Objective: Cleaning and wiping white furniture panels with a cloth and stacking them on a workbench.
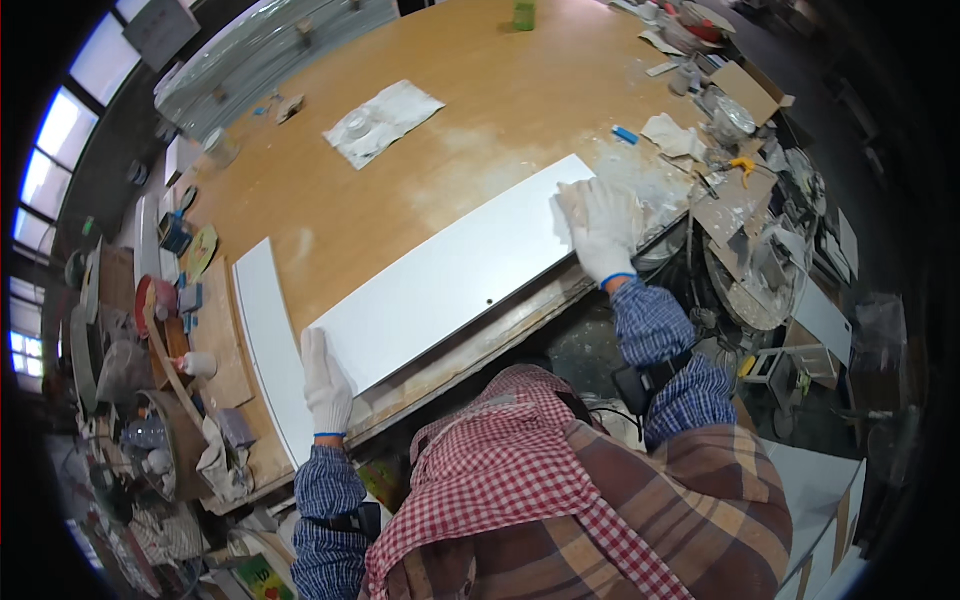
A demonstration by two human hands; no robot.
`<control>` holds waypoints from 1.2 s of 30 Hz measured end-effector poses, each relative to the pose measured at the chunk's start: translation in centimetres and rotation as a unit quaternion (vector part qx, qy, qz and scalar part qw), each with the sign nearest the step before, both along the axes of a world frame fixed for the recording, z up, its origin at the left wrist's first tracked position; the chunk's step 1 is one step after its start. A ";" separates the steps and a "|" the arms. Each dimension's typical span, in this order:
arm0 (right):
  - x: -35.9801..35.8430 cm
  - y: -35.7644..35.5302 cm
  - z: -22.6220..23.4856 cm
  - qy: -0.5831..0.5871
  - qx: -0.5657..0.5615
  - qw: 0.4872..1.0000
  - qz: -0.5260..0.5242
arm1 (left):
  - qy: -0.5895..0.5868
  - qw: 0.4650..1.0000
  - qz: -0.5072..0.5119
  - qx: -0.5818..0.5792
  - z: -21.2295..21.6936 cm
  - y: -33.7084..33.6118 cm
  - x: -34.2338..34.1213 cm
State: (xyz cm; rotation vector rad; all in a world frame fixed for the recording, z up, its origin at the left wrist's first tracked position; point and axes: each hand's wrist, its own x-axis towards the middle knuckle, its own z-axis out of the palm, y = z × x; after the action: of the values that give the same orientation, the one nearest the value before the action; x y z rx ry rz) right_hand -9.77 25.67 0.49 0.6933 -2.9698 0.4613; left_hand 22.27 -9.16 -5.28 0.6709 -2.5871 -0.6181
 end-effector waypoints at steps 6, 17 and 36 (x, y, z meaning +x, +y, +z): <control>13.3 -8.1 -3.1 0.111 -0.203 0.899 0.372 | 0.016 1.000 0.001 0.012 0.0 0.4 -0.1; 8.3 8.0 -0.2 -0.243 -0.620 0.734 -0.129 | -0.132 0.976 -0.145 -0.093 6.8 8.1 2.9; 10.9 -1.6 5.7 0.219 -0.320 0.851 0.353 | 0.235 0.638 0.052 0.731 1.6 7.1 1.9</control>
State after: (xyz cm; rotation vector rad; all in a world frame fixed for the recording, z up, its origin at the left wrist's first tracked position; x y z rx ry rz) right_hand 1.16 24.06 6.22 1.5076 -1.8642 1.0768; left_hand 24.19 -2.06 -3.69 0.8303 -1.0457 -2.4395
